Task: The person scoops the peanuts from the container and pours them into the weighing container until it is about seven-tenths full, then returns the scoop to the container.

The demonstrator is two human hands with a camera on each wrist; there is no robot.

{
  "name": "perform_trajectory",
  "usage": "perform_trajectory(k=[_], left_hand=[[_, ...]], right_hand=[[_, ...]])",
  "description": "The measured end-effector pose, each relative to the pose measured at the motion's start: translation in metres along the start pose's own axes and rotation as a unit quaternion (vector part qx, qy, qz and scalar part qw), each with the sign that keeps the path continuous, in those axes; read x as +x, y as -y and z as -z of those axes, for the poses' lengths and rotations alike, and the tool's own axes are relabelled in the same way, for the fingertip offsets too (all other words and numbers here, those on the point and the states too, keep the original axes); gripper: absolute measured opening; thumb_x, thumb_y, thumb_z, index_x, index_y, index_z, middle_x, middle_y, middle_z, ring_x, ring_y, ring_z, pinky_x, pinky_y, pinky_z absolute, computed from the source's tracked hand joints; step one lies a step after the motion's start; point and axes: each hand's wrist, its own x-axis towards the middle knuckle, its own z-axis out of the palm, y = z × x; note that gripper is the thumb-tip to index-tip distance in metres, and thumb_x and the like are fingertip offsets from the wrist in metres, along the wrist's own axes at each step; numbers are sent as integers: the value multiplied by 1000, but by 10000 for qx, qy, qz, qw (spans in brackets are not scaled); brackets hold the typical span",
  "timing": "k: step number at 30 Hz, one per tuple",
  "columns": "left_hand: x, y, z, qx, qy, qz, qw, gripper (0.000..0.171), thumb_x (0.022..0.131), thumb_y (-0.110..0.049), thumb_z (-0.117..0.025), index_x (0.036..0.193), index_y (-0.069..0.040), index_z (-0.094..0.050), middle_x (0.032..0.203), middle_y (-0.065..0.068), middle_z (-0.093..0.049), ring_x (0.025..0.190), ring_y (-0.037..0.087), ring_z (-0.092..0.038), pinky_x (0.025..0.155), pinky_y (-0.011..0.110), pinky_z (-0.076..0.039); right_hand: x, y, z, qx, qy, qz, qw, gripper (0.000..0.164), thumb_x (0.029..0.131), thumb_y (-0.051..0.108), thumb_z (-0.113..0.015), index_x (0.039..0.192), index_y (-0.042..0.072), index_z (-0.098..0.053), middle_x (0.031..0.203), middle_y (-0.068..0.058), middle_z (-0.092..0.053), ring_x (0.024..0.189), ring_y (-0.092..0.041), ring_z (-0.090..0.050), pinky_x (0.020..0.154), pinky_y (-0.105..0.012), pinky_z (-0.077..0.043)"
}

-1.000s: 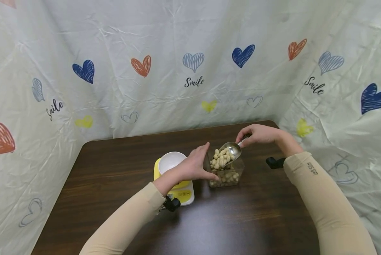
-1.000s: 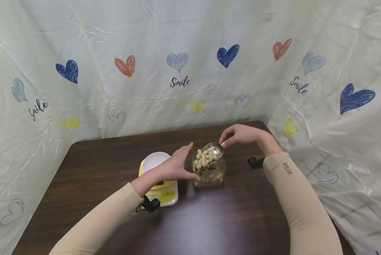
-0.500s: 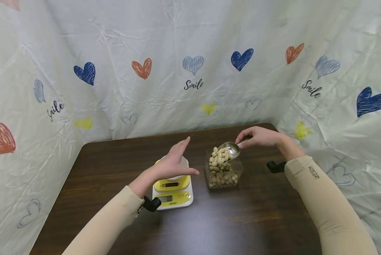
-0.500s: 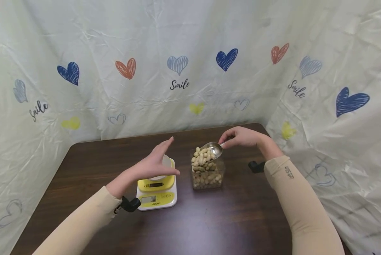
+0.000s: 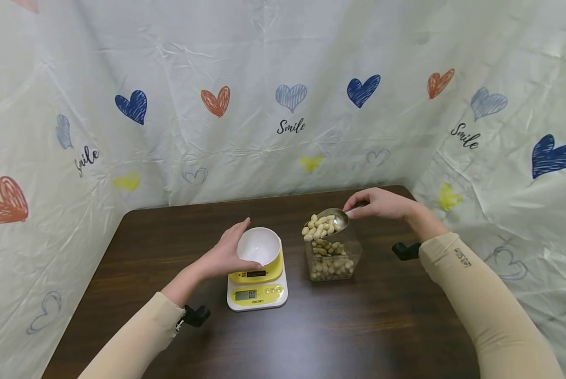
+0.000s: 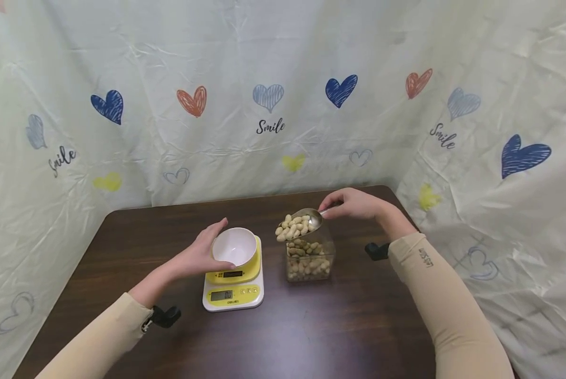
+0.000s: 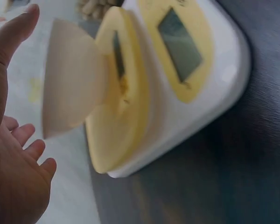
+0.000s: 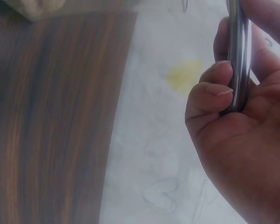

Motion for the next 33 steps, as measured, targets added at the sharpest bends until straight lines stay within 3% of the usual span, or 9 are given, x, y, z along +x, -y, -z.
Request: perform_trajectory(k=[17, 25, 33], left_hand=[[-8, 27, -14, -384, -77, 88, 9992, 128, 72, -56, -90, 165, -12, -15, 165, 17, -24, 150, 37, -19, 114, 64, -26], [-7, 26, -15, -432, -200, 172, 9987, 126, 70, -58, -90, 165, -13, -19, 161, 16, -30, 146, 35, -26, 111, 60, -32], [-6, 26, -14, -310, -222, 69, 9992, 122, 72, -59, -88, 163, -9, -24, 158, 16, -36, 142, 34, -31, 109, 57, -35]], right_hand=[[25, 39, -21, 114, -13, 82, 9999, 31, 97, 38, -72, 120, 17, -72, 130, -5, -64, 117, -26, -59, 95, -46, -47], [43, 50, -35, 60, -41, 222, 9997, 24, 97, 33, -73, 116, 17, -74, 127, -2, -66, 120, -23, -58, 96, -45, -48], [55, 67, -54, -119, -73, 208, 9997, 18, 98, 24, -73, 112, 14, -75, 119, -3, -67, 111, -21, -61, 91, -43, -50]])
